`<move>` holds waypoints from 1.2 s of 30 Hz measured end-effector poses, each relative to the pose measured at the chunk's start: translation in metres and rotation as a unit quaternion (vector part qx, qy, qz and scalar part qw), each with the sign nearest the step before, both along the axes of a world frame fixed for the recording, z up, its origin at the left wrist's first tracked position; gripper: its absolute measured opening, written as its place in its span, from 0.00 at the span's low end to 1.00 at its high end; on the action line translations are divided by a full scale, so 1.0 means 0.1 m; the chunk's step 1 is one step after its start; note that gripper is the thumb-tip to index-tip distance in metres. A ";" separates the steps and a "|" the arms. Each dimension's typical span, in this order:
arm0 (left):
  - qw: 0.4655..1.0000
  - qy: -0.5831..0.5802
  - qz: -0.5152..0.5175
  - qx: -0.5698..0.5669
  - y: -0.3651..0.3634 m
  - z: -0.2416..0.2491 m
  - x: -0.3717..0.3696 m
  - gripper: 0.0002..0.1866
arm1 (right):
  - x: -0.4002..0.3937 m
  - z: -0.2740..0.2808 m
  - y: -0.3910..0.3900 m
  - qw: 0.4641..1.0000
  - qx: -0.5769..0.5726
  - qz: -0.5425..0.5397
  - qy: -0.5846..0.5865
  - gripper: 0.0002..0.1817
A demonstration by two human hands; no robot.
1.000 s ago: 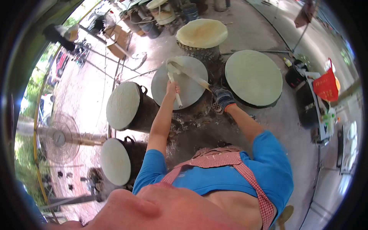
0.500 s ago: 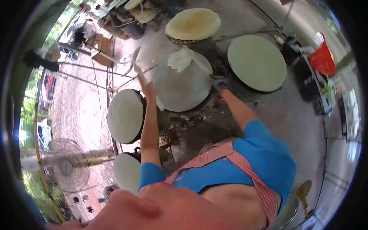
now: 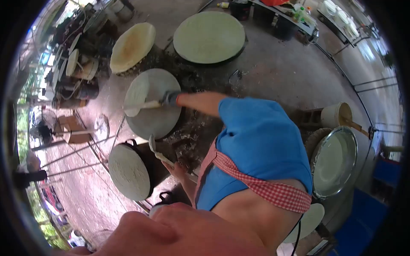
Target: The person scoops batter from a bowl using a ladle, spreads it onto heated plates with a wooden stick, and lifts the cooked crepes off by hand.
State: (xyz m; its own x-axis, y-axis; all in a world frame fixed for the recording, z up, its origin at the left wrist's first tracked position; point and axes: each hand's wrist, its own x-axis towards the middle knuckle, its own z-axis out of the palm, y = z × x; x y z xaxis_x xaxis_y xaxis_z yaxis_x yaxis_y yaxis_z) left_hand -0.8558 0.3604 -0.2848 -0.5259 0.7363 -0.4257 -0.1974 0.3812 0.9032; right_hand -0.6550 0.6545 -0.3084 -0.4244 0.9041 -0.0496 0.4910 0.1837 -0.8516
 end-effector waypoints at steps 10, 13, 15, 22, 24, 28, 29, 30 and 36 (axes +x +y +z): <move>0.995 0.095 0.003 -0.015 0.06 0.17 0.10 0.38 | 0.08 0.17 0.15 0.958 -0.226 -0.023 0.177 0.14; 0.983 0.180 0.011 0.029 0.02 -0.14 0.02 0.38 | 0.57 0.42 0.65 0.941 -0.305 -0.021 0.144 0.15; 0.984 0.177 0.030 0.003 0.07 -0.11 0.09 0.38 | 0.42 0.42 0.84 0.946 -0.278 -0.030 0.161 0.16; 0.992 0.010 0.121 -0.037 -0.09 0.34 0.60 0.37 | 0.50 -0.09 1.12 0.962 -0.170 0.177 0.121 0.19; 0.990 -0.004 0.138 -0.032 -0.15 0.41 0.69 0.37 | 0.47 -0.01 1.50 0.924 -0.356 0.037 0.137 0.16; 0.976 -0.103 0.187 -0.049 -0.43 0.18 0.83 0.33 | 0.13 0.39 1.30 0.921 -0.387 0.043 0.005 0.17; 0.971 -0.128 0.193 -0.064 -0.43 0.14 0.87 0.32 | 0.19 0.30 1.19 0.958 -0.238 0.162 0.009 0.16; 0.964 -0.155 0.200 -0.079 -0.45 0.11 0.94 0.31 | 0.28 0.14 1.15 0.957 -0.083 0.278 0.015 0.15; 0.958 -0.071 0.225 -0.165 -0.56 0.25 1.17 0.28 | 0.06 1.02 1.69 0.904 -0.426 0.008 0.029 0.13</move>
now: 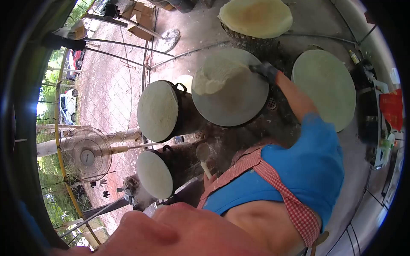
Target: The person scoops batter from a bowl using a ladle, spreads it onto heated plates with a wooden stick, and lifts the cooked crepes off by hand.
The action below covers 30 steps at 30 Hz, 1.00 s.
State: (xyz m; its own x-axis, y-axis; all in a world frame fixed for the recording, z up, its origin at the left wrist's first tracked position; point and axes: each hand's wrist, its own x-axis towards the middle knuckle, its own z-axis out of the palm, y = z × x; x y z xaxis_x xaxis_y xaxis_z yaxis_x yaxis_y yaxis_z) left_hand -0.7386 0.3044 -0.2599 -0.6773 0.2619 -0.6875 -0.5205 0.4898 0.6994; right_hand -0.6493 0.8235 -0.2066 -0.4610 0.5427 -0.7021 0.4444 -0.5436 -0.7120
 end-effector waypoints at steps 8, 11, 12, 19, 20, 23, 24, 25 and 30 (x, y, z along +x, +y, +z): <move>0.989 -0.088 0.097 0.074 -0.11 -0.14 0.07 0.29 | 0.40 -1.20 0.08 0.868 0.279 0.352 0.211 0.16; 0.987 -0.078 0.114 0.080 -0.20 -0.19 0.15 0.30 | 0.14 -0.41 0.19 0.955 0.135 0.221 0.146 0.15; 0.987 -0.080 0.115 0.074 -0.23 -0.19 0.19 0.30 | 0.05 -0.23 0.20 0.986 0.095 0.129 0.051 0.14; 0.983 -0.092 0.140 0.079 -0.24 -0.18 0.27 0.29 | 0.37 -0.87 0.31 0.888 0.158 0.425 0.077 0.14; 0.980 -0.089 0.155 0.085 -0.26 -0.17 0.29 0.29 | 0.45 -0.96 0.39 0.915 0.103 0.376 0.104 0.12; 0.986 -0.059 0.125 0.096 -0.38 -0.15 0.35 0.26 | -0.02 -1.37 0.55 0.853 0.363 0.285 0.243 0.14; 0.991 -0.039 0.097 0.083 -0.39 -0.11 0.34 0.25 | -0.31 -0.92 0.47 0.916 0.253 0.288 0.117 0.11; 0.985 -0.043 0.151 0.074 -0.35 -0.07 0.39 0.24 | -0.50 -0.49 0.42 0.951 0.130 0.281 -0.015 0.09; 0.980 -0.076 0.182 0.022 -0.40 -0.07 0.43 0.24 | -0.39 -1.22 0.69 0.666 0.404 0.597 0.193 0.16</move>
